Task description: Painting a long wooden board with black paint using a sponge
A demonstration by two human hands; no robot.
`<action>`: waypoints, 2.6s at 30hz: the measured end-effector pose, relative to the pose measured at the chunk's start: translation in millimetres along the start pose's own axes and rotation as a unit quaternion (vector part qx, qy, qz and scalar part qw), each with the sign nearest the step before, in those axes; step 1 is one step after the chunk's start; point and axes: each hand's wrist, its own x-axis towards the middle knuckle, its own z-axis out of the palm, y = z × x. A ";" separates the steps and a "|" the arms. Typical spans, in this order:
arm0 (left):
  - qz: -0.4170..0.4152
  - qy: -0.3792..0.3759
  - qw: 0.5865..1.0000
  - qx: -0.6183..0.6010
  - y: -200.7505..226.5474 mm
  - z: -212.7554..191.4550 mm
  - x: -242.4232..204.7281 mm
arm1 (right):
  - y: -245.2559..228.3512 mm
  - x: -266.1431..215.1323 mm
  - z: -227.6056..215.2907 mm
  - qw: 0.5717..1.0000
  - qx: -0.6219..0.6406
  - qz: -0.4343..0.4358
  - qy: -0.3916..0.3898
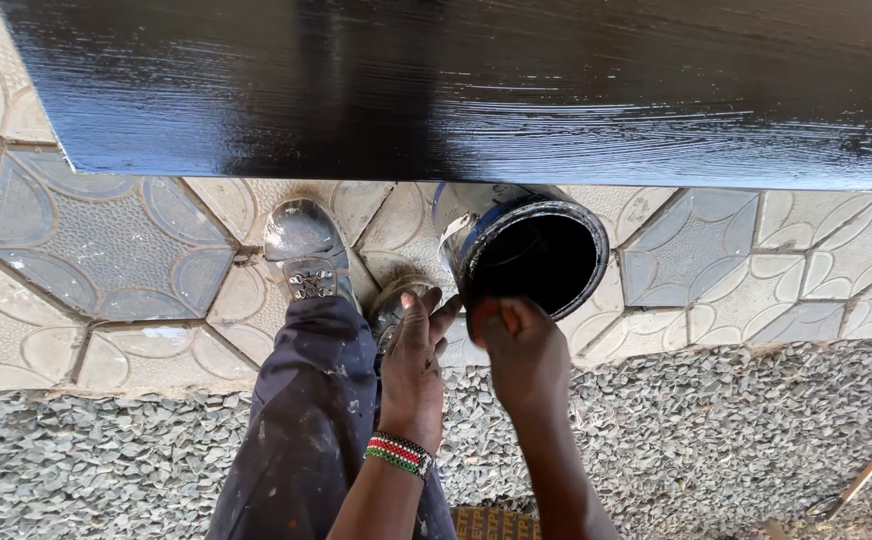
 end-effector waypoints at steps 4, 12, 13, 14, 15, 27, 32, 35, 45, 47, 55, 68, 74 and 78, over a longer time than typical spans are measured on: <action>0.024 -0.013 0.999 0.018 -7.8 -2.3 6.4 | -0.2 -8.1 -19.4 0.992 0.053 0.114 -0.009; 0.100 -0.044 0.994 0.020 -34.0 -16.9 21.5 | 38.0 92.0 23.4 0.994 0.023 -0.006 0.105; 0.100 -0.042 0.994 0.020 -34.7 -17.0 21.8 | 34.8 96.4 30.2 0.994 0.021 0.006 0.103; 0.101 -0.040 0.994 0.020 -35.2 -17.3 22.1 | 31.3 100.8 37.0 0.994 0.018 0.017 0.102; 0.102 -0.041 0.994 0.021 -32.9 -17.6 19.2 | 48.9 119.9 45.9 0.994 0.020 0.017 0.103; 0.114 -0.051 0.992 0.009 -31.9 -22.2 15.8 | 92.6 179.9 68.1 0.993 -0.098 -0.007 0.065; 0.068 -0.013 0.997 0.029 -21.9 -11.5 15.0 | 59.1 167.7 22.8 0.950 -0.249 -0.002 -0.189; 0.062 -0.022 0.998 0.004 -29.1 -10.8 22.3 | 60.2 130.9 2.7 0.915 0.307 0.261 -0.009; 0.043 -0.025 0.998 0.026 -9.7 -4.1 -1.9 | 99.2 105.9 25.9 0.916 0.381 0.118 -0.039; 0.039 -0.030 0.998 0.032 -8.1 -4.4 -2.9 | 83.2 104.3 9.7 0.906 0.320 0.253 -0.113; 0.050 -0.038 0.998 0.011 -14.7 -8.4 4.1 | 66.6 106.4 -12.8 0.936 0.264 0.169 -0.159; 0.034 -0.039 0.999 0.001 -11.4 -4.8 0.4 | 37.5 59.5 -18.2 0.869 0.421 0.259 -0.029; 0.020 -0.018 0.999 -0.017 -19.0 -3.9 4.0 | 42.1 23.0 18.7 0.943 0.304 0.132 0.024; 0.041 -0.018 0.999 0.002 -14.7 -7.5 -0.3 | 74.1 46.5 14.6 0.902 0.395 0.175 -0.029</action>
